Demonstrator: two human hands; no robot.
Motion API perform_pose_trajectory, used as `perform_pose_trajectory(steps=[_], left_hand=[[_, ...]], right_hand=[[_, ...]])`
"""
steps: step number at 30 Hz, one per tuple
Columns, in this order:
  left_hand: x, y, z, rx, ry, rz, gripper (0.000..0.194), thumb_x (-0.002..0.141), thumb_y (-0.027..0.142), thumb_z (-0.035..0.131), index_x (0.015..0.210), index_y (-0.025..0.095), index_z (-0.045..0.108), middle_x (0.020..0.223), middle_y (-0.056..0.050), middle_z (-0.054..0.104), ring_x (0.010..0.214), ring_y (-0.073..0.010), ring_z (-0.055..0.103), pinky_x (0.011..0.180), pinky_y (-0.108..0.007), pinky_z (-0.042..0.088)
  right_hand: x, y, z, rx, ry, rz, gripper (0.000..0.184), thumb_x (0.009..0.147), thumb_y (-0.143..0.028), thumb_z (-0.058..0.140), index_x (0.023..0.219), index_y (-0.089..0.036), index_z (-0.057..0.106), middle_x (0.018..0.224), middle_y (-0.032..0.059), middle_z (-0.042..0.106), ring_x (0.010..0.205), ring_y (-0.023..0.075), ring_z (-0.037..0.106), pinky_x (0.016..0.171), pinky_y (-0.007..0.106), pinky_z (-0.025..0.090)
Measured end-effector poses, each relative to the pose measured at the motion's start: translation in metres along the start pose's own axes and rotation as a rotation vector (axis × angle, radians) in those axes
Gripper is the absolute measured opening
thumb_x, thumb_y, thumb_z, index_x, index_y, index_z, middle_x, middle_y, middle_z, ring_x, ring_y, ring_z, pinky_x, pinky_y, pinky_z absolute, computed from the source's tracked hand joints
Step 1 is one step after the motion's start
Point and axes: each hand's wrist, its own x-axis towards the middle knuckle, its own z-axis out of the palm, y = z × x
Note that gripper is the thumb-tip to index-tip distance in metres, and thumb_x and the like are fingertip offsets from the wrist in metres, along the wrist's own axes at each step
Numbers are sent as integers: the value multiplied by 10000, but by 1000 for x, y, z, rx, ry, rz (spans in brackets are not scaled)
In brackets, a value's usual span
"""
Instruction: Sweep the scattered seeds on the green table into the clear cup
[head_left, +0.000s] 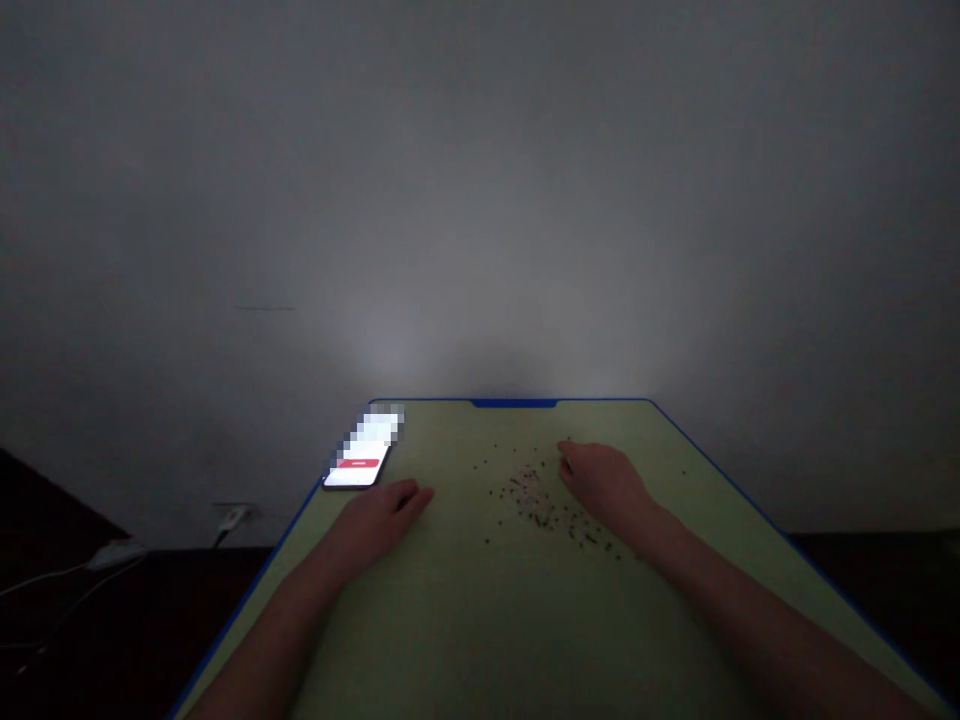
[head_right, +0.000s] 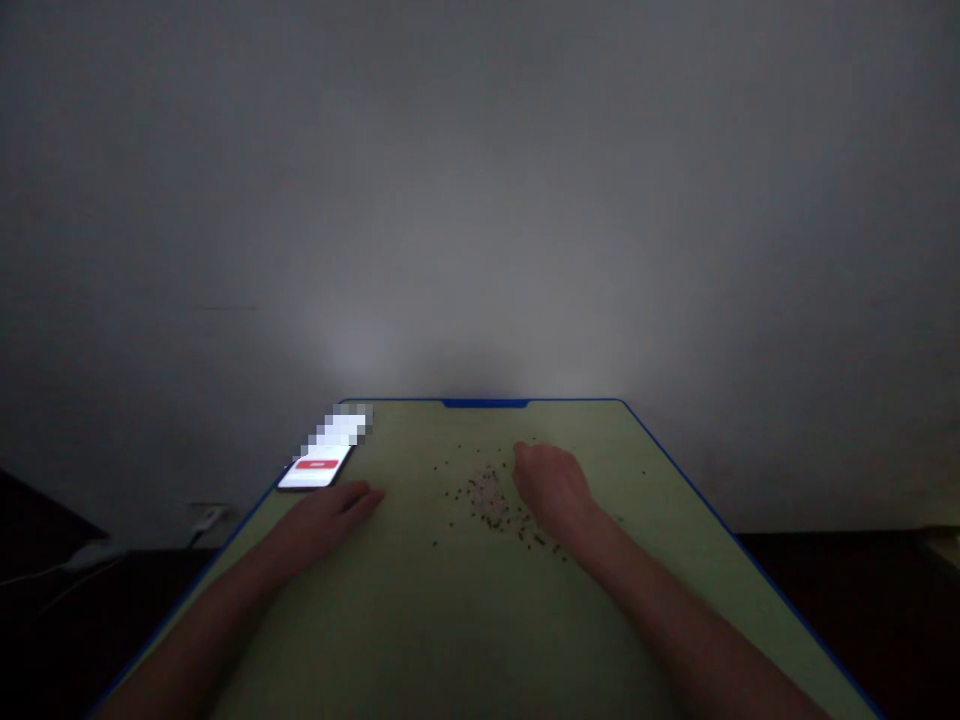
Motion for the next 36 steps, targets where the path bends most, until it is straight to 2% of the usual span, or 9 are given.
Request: perform_pose_trajectory(steps=[4,7,10,16,18,21,24,28,36], left_hand=[[-1,0,0,-26,12,7,488,868,561,267,775,193,573,768,-43,626,727,-202,585,630,-289,352],[-2,1,0,-18,11,-7,484,870,555,268,771,191,573,760,-43,623,720,-197,578,611,-281,344],[-2,0,1,-10,16,11,469,873,544,276,753,192,562,734,-38,611,695,-186,565,593,-276,328],[-2,-3,3,-58,45,41,481,882,552,262,756,191,554,720,-29,593,677,-171,548,587,-279,318],[-2,-5,4,-74,53,40,488,880,559,260,741,190,547,710,-26,585,669,-167,540,580,-279,315],[-2,-5,5,-85,59,32,485,879,564,265,737,190,540,710,-21,581,665,-164,534,580,-277,315],[-3,-4,5,-94,57,29,469,882,552,272,748,194,543,723,-20,587,685,-165,538,593,-273,322],[-4,-2,3,-102,65,43,453,883,542,282,755,201,551,722,-19,592,686,-167,534,598,-272,326],[-2,-1,5,-124,150,72,422,883,511,304,725,196,536,705,-16,585,672,-162,532,588,-270,327]], right_hand=[[-3,-44,4,19,-15,-165,218,851,-111,434,941,-150,628,790,116,714,718,218,674,585,272,432],[-4,-57,2,20,-16,-235,220,835,-94,450,942,-165,628,778,94,718,712,206,678,575,255,427],[10,-45,-5,-10,14,-193,226,891,-169,412,953,-172,630,792,106,714,721,219,676,601,278,439],[72,-6,-12,-80,41,-32,290,963,-249,369,1031,-132,625,937,144,679,861,250,650,710,370,487],[87,-8,-6,-90,11,-36,244,946,-283,457,1077,-139,604,1015,108,650,886,217,632,749,384,504],[96,-29,5,-83,-30,-116,295,904,-321,552,1155,-167,559,1144,74,589,932,194,606,786,401,516],[91,-56,11,-58,-40,-251,258,912,-304,539,1125,-164,578,1120,75,604,934,197,608,793,398,510],[72,-81,5,-18,-17,-424,222,929,-171,447,1008,-181,654,959,81,681,864,204,652,723,315,492],[3,-86,-9,27,-9,-664,288,903,-151,469,1139,-227,616,889,56,714,715,183,669,569,243,433]])
